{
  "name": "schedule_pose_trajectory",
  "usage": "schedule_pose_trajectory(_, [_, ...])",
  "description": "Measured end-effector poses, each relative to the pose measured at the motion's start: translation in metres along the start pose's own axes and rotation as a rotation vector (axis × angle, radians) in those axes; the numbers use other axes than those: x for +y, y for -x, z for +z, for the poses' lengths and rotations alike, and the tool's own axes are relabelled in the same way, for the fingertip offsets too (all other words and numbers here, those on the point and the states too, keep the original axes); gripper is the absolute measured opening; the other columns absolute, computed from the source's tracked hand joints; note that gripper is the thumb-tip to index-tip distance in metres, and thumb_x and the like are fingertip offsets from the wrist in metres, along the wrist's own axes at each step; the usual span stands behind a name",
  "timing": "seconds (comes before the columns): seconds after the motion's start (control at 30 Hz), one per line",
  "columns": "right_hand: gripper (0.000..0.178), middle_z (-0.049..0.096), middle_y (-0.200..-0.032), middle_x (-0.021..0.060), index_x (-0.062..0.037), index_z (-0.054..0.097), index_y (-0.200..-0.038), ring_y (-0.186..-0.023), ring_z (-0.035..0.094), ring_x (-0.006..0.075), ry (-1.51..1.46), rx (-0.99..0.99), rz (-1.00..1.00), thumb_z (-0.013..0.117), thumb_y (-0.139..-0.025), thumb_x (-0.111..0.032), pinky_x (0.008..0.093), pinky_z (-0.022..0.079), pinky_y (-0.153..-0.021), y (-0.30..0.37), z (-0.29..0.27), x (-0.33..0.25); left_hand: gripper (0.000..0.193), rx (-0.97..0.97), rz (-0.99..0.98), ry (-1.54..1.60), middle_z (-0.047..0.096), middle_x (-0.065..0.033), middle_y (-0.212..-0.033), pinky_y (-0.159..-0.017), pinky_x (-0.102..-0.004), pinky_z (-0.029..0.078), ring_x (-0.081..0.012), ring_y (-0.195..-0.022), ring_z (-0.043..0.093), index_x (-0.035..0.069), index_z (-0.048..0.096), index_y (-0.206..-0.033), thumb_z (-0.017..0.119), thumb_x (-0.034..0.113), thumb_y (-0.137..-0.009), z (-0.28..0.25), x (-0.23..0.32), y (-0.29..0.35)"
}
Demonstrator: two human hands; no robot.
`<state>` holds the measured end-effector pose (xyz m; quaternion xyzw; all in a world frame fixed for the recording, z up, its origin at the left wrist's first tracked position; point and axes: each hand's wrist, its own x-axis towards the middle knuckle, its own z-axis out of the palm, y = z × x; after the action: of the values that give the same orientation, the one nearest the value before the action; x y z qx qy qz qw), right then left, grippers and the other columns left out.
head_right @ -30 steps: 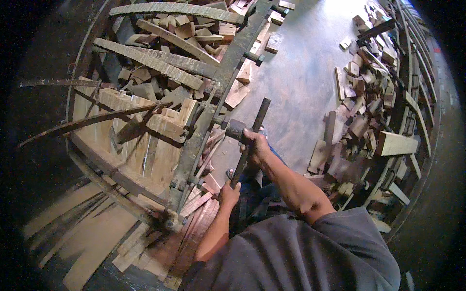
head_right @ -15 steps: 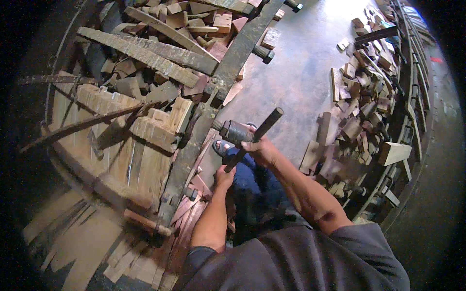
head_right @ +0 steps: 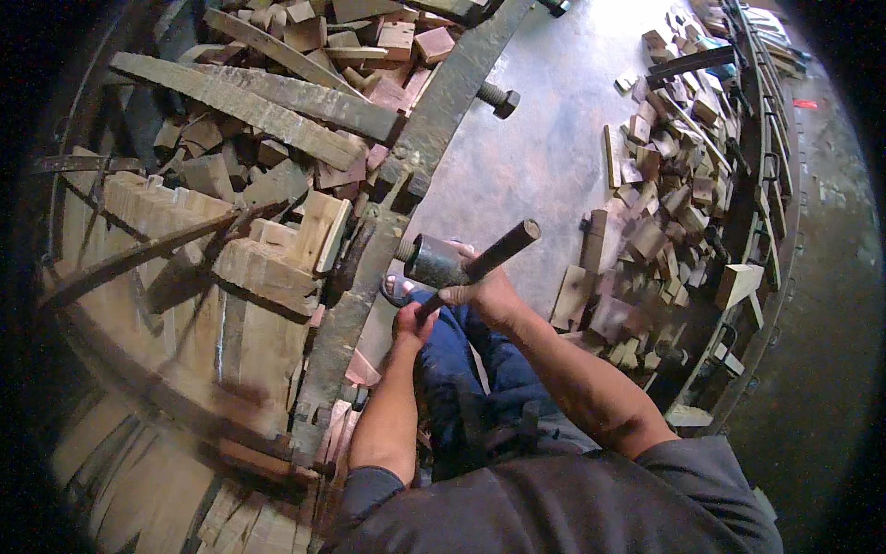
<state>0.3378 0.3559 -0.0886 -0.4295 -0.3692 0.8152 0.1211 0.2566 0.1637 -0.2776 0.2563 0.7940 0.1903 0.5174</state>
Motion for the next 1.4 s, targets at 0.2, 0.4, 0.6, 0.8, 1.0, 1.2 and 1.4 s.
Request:
schedule_pose_trajectory(0.2, [0.06, 0.063, -0.111, 0.0048, -0.0001, 0.055, -0.129, -0.103, 0.056, 0.0186, 0.038, 0.079, 0.005, 0.074, -0.073, 0.004, 0.0326, 0.046, -0.089, 0.007, 0.006, 0.016, 0.034, -0.008, 0.089, 0.09, 0.069, -0.0154, -0.073, -0.066, -0.0393, 0.051, -0.0246, -0.068, 0.065, 0.003, 0.07, -0.081, 0.078, 0.036, -0.08, 0.023, -0.028, -0.001])
schedule_pose_trajectory(0.4, [0.037, 0.068, -0.096, 0.0161, 0.0017, 0.062, -0.112, -0.091, 0.064, 0.0239, 0.517, 0.239, 0.282, 0.065, -0.075, 0.002, 0.0366, 0.05, -0.079, 0.047, 0.003, 0.02, 0.035, 0.018, -0.035, 0.373, 0.067, -0.0021, -0.082, -0.067, -0.0337, 0.05, -0.016, -0.068, 0.056, -0.002, 0.069, -0.096, 0.078, 0.03, -0.085, -0.01, -0.007, 0.071])
schedule_pose_trajectory(0.6, [0.036, 0.065, -0.102, 0.016, -0.009, 0.064, -0.104, -0.103, 0.062, 0.0333, 1.371, -0.39, -0.275, 0.072, -0.07, -0.018, 0.0451, 0.05, -0.086, 0.084, 0.074, 0.009, 0.031, -0.007, 0.025, 0.158, 0.071, -0.0161, -0.097, -0.081, -0.0397, 0.054, -0.0314, -0.092, 0.069, 0.0, 0.068, -0.105, 0.071, 0.024, -0.084, -0.021, 0.0, 0.108])
schedule_pose_trajectory(0.8, [0.042, 0.068, -0.124, 0.0088, -0.0144, 0.073, -0.115, -0.119, 0.062, 0.0274, 1.918, -1.093, -0.23, 0.07, -0.08, -0.038, 0.0454, 0.048, -0.097, 0.054, 0.102, 0.044, 0.036, 0.158, -0.108, 0.126, 0.07, -0.0184, -0.104, -0.087, -0.0429, 0.052, -0.0344, -0.099, 0.067, 0.002, 0.068, -0.109, 0.07, 0.026, -0.082, -0.063, 0.034, 0.188])
schedule_pose_trajectory(1.0, [0.032, 0.071, -0.114, 0.0102, -0.0125, 0.073, -0.109, -0.109, 0.066, 0.0301, 1.822, -1.347, -0.61, 0.068, -0.082, -0.028, 0.0481, 0.052, -0.089, 0.025, 0.062, 0.105, 0.04, 0.215, -0.327, 0.032, 0.069, -0.0207, -0.111, -0.093, -0.0461, 0.05, -0.0373, -0.106, 0.065, 0.005, 0.069, -0.112, 0.069, 0.029, -0.08, -0.072, 0.071, 0.23])
schedule_pose_trajectory(1.2, [0.057, 0.07, -0.114, 0.0152, -0.0104, 0.064, -0.122, -0.104, 0.066, 0.0362, 1.557, -1.622, -0.41, 0.073, -0.073, -0.038, 0.0486, 0.053, -0.086, 0.024, 0.08, 0.056, 0.045, 0.236, -0.591, -0.083, 0.067, -0.0229, -0.118, -0.099, -0.0492, 0.048, -0.0403, -0.113, 0.063, 0.007, 0.069, -0.116, 0.069, 0.031, -0.078, -0.097, 0.162, 0.263])
schedule_pose_trajectory(1.4, [0.057, 0.059, -0.132, 0.0198, -0.0087, 0.056, -0.131, -0.121, 0.059, 0.0346, 1.755, -1.605, -0.219, 0.066, -0.079, -0.029, 0.0459, 0.048, -0.099, 0.066, 0.107, -0.045, 0.042, 0.479, -0.668, -0.129, 0.068, -0.0236, -0.115, -0.095, -0.0493, 0.05, -0.0424, -0.108, 0.064, 0.01, 0.069, -0.113, 0.065, 0.026, -0.074, -0.097, 0.227, 0.286])
